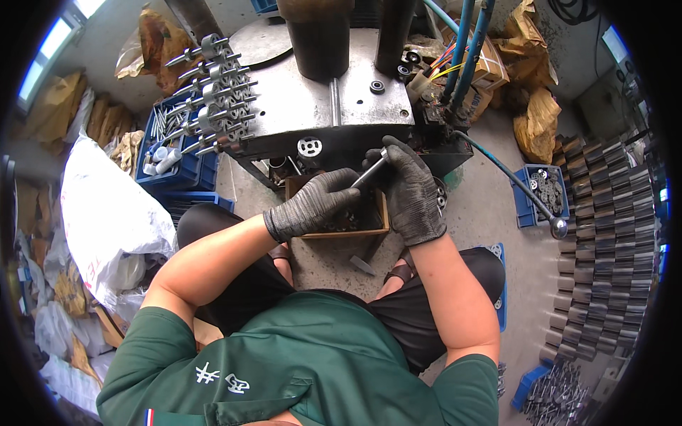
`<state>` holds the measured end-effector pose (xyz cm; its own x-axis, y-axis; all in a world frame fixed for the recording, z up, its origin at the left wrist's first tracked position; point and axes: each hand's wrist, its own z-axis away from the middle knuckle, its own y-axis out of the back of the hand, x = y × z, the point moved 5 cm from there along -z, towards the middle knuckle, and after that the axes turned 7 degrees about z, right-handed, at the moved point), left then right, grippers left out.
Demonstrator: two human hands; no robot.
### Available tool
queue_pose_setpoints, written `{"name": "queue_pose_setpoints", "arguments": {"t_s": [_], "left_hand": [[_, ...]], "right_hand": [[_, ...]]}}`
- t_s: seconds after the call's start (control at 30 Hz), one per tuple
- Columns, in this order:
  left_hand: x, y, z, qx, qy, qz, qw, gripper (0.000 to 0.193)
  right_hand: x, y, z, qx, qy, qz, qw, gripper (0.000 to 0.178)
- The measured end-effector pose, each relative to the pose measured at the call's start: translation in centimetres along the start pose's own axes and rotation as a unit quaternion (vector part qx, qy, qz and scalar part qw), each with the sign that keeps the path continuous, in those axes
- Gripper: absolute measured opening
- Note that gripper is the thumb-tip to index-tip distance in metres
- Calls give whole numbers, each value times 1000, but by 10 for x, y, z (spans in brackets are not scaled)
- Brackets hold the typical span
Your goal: The recorder is using a manual press machine to assemble small metal components into a larger unit.
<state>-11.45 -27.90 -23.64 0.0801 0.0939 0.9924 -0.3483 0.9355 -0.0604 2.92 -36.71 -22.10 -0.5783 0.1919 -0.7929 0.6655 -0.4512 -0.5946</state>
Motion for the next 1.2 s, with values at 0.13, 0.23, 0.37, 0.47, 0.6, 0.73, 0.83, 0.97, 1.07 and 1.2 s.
{"name": "queue_pose_setpoints", "arguments": {"t_s": [0.13,0.23,0.37,0.47,0.6,0.73,0.83,0.97,1.07,1.2], "left_hand": [[5,-3,5,-15,26,24,999,38],[2,-3,8,-10,47,63,997,38],[-1,-3,7,-13,6,62,998,37],[6,-4,14,-21,2,65,998,36],[11,-9,21,-35,26,84,996,36],[10,-6,20,-31,9,98,995,38],[20,-5,25,-34,-26,92,995,38],[18,-5,26,-15,-28,95,995,39],[16,-2,28,3,-27,94,995,36],[18,8,20,43,-118,14,992,32]], "right_hand": [[0,1,3,16,17,50,998,34],[-1,-2,5,15,48,143,988,38],[-2,-8,13,28,78,186,979,42],[0,-9,17,21,69,173,982,43],[0,-11,24,5,61,129,990,42],[2,-31,23,-35,66,32,997,39],[3,-40,25,-38,50,-36,997,39],[9,-31,17,-46,73,7,996,39],[12,-35,14,-36,76,34,996,39],[40,-61,20,-75,65,-2,995,41]]}}
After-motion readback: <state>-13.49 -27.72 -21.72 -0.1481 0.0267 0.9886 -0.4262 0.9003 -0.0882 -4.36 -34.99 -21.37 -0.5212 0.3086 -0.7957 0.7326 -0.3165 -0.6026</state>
